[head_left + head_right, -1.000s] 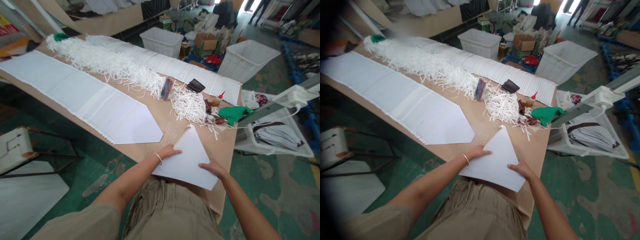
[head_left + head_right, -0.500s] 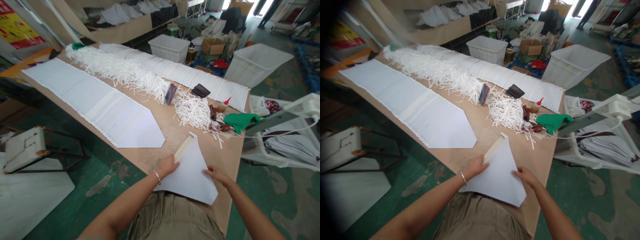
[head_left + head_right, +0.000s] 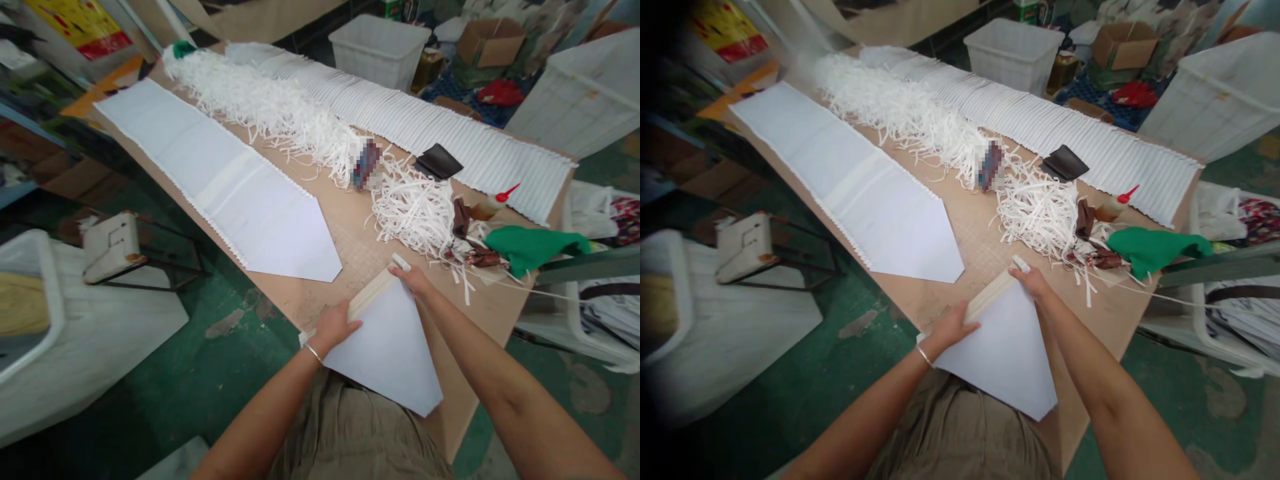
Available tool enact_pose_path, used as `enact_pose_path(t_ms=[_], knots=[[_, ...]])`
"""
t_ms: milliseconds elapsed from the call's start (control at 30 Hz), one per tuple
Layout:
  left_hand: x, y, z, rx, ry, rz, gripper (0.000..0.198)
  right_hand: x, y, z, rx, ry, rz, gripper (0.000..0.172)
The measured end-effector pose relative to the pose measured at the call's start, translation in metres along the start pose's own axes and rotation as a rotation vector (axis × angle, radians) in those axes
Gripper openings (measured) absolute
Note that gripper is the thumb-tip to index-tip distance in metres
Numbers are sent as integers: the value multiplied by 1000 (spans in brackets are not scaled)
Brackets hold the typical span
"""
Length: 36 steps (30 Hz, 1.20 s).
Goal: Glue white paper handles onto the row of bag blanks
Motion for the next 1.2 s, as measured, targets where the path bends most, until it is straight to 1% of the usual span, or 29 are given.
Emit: enact_pose_path(t_ms=[33,67,100,133,167,200,233,267,333,433,500,567,600,667,700,733,767,800,833,867,900,933,967,1000,1067,1100,1133,1167,1200], knots=[[5,-1,-17,-102,-29,-78,55,2,-1,4,3,-28,2,50],[7,-1,-37,-212,-37,-133,50,4,-1,7,7,-60,6,50],[6,-4,-58,-315,-27,-200,43,5,0,10,12,-92,10,50],[2,-10,-79,-411,21,-274,42,5,1,11,16,-119,9,50],[-5,-14,-96,-542,66,-284,44,6,2,12,19,-145,3,50],[-13,-20,-111,-682,133,-265,46,7,3,11,20,-171,-8,50],[-23,-28,-122,-814,213,-228,48,7,5,10,20,-198,-23,49],[-33,-37,-127,-930,291,-178,51,8,5,8,18,-223,-40,49],[-53,-57,-123,-1099,413,-107,54,8,6,5,2,-267,-73,49],[-71,-85,-94,-1278,475,-39,55,6,8,1,-56,-282,-76,48],[-76,-95,-79,-1288,533,77,52,5,10,-2,-100,-245,-70,48],[-80,-93,-74,-1144,574,238,49,7,11,-11,-192,-98,-88,50],[-80,-88,-73,-1048,564,317,48,9,11,-18,-256,4,-101,50],[-76,-75,-72,-917,489,453,46,16,12,-31,-369,194,-112,53],[-72,-68,-72,-915,451,507,46,20,13,-35,-388,242,-110,54],[-68,-62,-75,-963,431,550,47,26,15,-36,-370,234,-113,55],[-63,-59,-78,-1063,426,576,48,32,16,-35,-326,184,-134,55],[-57,-58,-80,-1206,420,563,51,37,16,-32,-272,102,-174,55],[-50,-60,-81,-1371,407,507,55,41,15,-27,-224,4,-226,55],[-44,-63,-79,-1530,388,419,59,42,14,-23,-197,-88,-274,54],[-41,-67,-76,-1653,370,332,63,42,14,-19,-198,-145,-307,53],[-40,-70,-73,-1720,361,281,65,41,15,-18,-228,-154,-317,53],[-42,-72,-72,-1721,362,277,65,39,17,-19,-270,-115,-301,52],[-46,-74,-72,-1668,373,330,63,37,19,-21,-306,-54,-274,51],[-58,-73,-72,-1506,375,491,57,32,25,-24,-295,32,-231,48],[-64,-73,-69,-1447,357,543,54,29,27,-23,-245,16,-233,47],[-67,-73,-65,-1430,334,560,53,26,29,-20,-177,-39,-247,47],[-68,-73,-61,-1466,314,546,55,24,31,-17,-109,-122,-276,47],[-67,-74,-58,-1550,294,496,58,20,33,-13,-54,-214,-310,47]])
Point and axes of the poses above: each hand's wrist, its own x-axis towards the middle knuckle, its own y-axis out of the back of the hand, z = x × y, the point moved 6 cm from there along x, towards the middle knuckle, and after that the axes turned 12 degrees about x, right-handed, at the moved point
